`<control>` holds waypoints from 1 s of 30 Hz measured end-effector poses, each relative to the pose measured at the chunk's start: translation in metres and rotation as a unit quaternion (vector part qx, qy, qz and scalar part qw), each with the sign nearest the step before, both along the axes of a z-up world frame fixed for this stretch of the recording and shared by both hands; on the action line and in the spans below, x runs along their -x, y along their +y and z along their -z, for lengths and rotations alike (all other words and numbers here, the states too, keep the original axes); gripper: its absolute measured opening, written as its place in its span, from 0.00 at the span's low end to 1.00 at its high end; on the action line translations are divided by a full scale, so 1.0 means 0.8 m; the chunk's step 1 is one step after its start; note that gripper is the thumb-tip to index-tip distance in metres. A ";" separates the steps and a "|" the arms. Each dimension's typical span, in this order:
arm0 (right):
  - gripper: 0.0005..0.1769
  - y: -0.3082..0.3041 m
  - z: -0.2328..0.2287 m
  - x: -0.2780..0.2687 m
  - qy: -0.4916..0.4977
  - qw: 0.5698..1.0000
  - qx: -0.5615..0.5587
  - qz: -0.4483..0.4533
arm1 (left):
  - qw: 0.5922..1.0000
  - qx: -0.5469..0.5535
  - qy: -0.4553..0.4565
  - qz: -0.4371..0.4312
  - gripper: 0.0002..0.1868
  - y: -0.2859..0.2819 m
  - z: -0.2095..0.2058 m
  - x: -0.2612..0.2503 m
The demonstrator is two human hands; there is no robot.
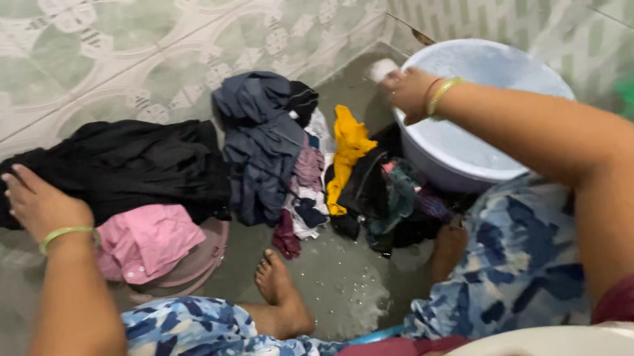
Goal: The person washes several pieces of clothing by hand in a white basin filled with water. They submerge, agitate, and wring out a black garment, a white garment, a yellow garment, and a maroon garment, placing each on a pile after rinsing.
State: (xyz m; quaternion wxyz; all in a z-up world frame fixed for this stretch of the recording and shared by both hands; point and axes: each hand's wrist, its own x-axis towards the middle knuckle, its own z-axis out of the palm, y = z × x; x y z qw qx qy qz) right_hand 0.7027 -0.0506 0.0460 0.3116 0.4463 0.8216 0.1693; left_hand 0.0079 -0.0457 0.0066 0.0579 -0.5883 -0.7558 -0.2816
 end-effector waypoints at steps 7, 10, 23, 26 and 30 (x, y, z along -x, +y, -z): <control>0.40 -0.026 0.012 -0.118 0.178 0.972 0.005 0.154 | 0.977 -0.069 0.125 0.161 0.42 -0.031 -0.043 -0.128; 0.38 -0.030 0.022 -0.132 0.131 0.966 0.048 0.220 | 0.938 -0.064 0.189 0.282 0.35 -0.041 -0.036 -0.212; 0.37 -0.031 0.051 -0.119 0.234 0.945 0.131 0.185 | 0.939 0.125 -0.035 0.317 0.29 -0.032 0.214 -0.514; 0.37 -0.039 0.059 -0.135 0.246 0.938 0.139 0.200 | 0.916 0.108 -0.162 0.350 0.23 -0.076 0.287 -0.557; 0.37 -0.047 0.073 -0.163 0.231 0.928 0.151 0.249 | 0.916 0.097 -0.171 0.349 0.47 -0.115 0.323 -0.593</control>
